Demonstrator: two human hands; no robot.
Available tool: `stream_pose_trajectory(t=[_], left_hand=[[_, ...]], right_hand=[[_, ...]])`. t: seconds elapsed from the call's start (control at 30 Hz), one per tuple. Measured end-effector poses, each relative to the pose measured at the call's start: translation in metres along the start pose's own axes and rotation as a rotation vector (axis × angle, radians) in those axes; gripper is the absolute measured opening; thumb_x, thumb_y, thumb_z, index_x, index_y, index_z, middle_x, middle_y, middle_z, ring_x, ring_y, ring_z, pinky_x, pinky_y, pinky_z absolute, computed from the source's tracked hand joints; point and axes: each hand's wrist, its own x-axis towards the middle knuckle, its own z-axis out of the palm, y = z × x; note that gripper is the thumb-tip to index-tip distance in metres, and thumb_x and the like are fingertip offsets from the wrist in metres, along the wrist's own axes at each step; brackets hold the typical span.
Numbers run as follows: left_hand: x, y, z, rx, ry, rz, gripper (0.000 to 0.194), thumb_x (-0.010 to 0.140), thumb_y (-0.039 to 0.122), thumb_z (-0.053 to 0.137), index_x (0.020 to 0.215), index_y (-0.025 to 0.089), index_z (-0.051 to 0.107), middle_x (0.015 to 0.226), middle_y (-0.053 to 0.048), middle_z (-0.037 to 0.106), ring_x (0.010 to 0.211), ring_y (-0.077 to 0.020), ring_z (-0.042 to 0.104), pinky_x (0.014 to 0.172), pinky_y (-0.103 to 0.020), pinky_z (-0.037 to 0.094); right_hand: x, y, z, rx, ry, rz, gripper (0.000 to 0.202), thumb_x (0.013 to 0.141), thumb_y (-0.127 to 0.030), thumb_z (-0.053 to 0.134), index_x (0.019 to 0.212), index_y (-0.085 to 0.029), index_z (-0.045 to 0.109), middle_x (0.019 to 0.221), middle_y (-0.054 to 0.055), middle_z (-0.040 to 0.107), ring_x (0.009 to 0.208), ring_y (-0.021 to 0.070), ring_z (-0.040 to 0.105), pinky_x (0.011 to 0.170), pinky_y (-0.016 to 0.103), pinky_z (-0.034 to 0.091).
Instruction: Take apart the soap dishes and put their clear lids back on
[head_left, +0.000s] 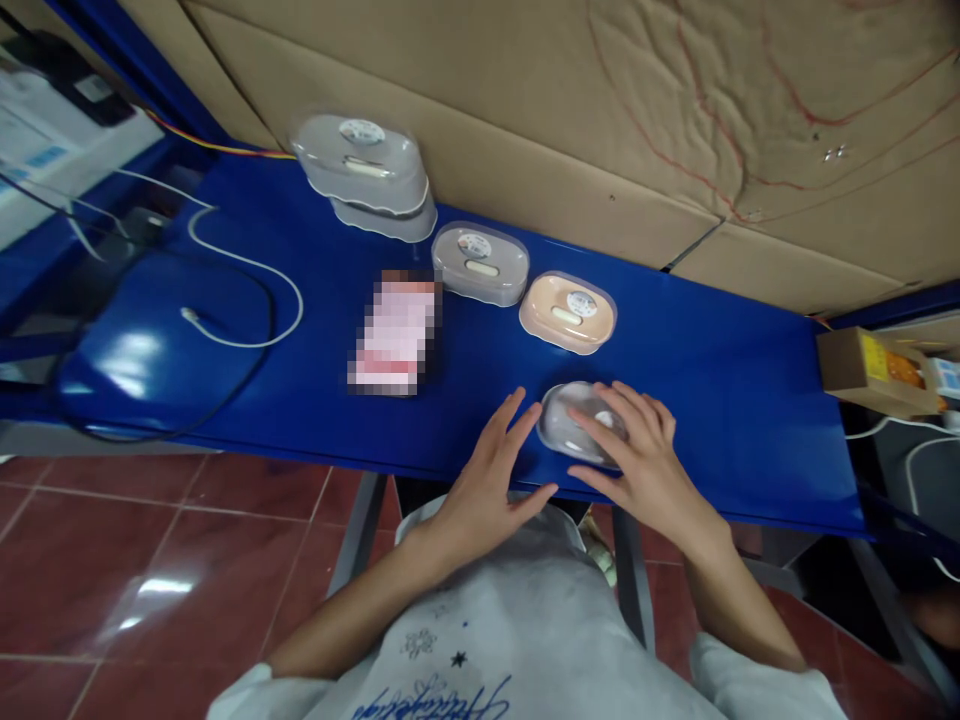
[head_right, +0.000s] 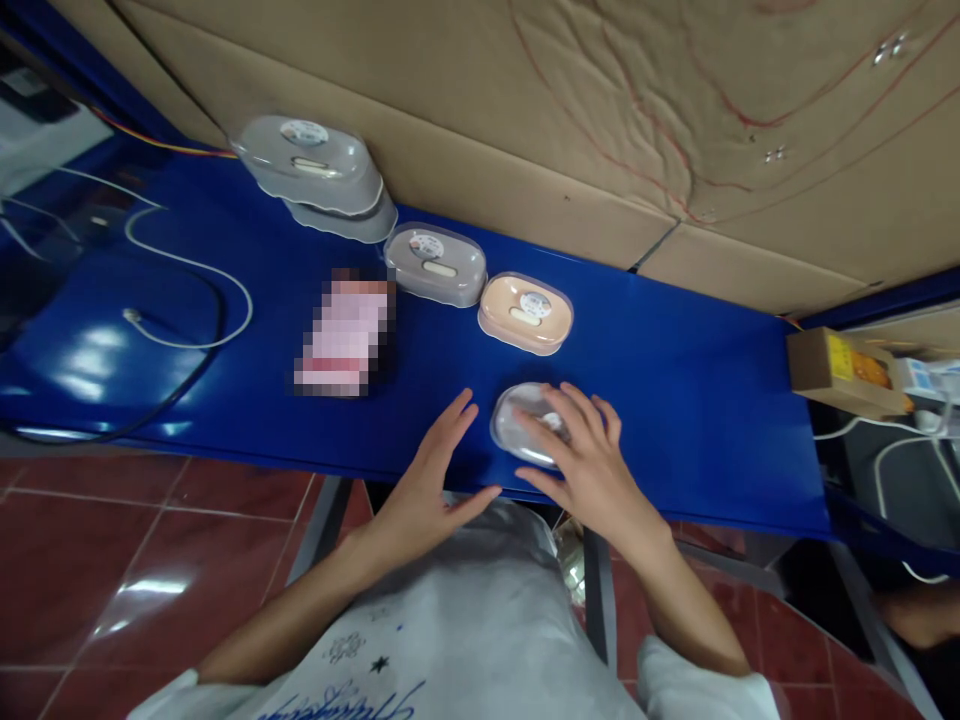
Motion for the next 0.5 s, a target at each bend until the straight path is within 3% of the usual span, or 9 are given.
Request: stream_pose_trajectory(t=[0.1,0.27,0.4,0.5], left_hand=[[0.003,-0.006,-0.006,0.139,-0.039,0.063,0.089,0.095,0.043,0.079,0.17,0.039,0.031,0.183,-0.011,0.023,0.169,-0.0386,0.022,0.135,-0.068,0.02],[0.002,-0.015,-0.017,0.21,-0.06,0.076,0.094,0.093,0.046,0.082,0.171,0.039,0.03,0.175,-0.011,0.042,0.163,-0.0392,0.036,0.135,-0.066,0.022],[-0.013,-0.018,-0.034,0.219,-0.017,0.042,0.098,0.092,0.044,0.083,0.172,0.04,0.026,0.176,-0.013,0.04,0.162,-0.0409,0.038,0.131,-0.067,0.031],[-0.026,-0.019,-0.05,0.249,-0.086,0.037,0.1,0.092,0.045,0.084,0.172,0.043,0.024,0.176,-0.012,0.04,0.162,-0.0408,0.039,0.129,-0.068,0.034]], right_hand=[[0.004,-0.005,0.005,0.133,-0.073,-0.076,0.079,0.1,-0.056,0.071,0.169,-0.041,0.034,0.173,0.013,0.042,0.158,0.0418,0.042,0.12,0.07,0.044],[0.022,0.002,0.012,0.352,-0.058,-0.206,0.079,0.1,-0.058,0.07,0.168,-0.036,0.037,0.167,0.012,0.051,0.153,0.0353,0.051,0.121,0.06,0.049],[0.038,0.007,0.019,0.325,0.0,-0.153,0.069,0.101,-0.058,0.068,0.163,-0.036,0.046,0.164,0.011,0.054,0.15,0.0353,0.054,0.121,0.06,0.049],[0.05,0.012,0.026,0.208,-0.016,-0.061,0.064,0.103,-0.059,0.064,0.161,-0.035,0.05,0.165,0.012,0.053,0.151,0.0377,0.052,0.119,0.063,0.049]])
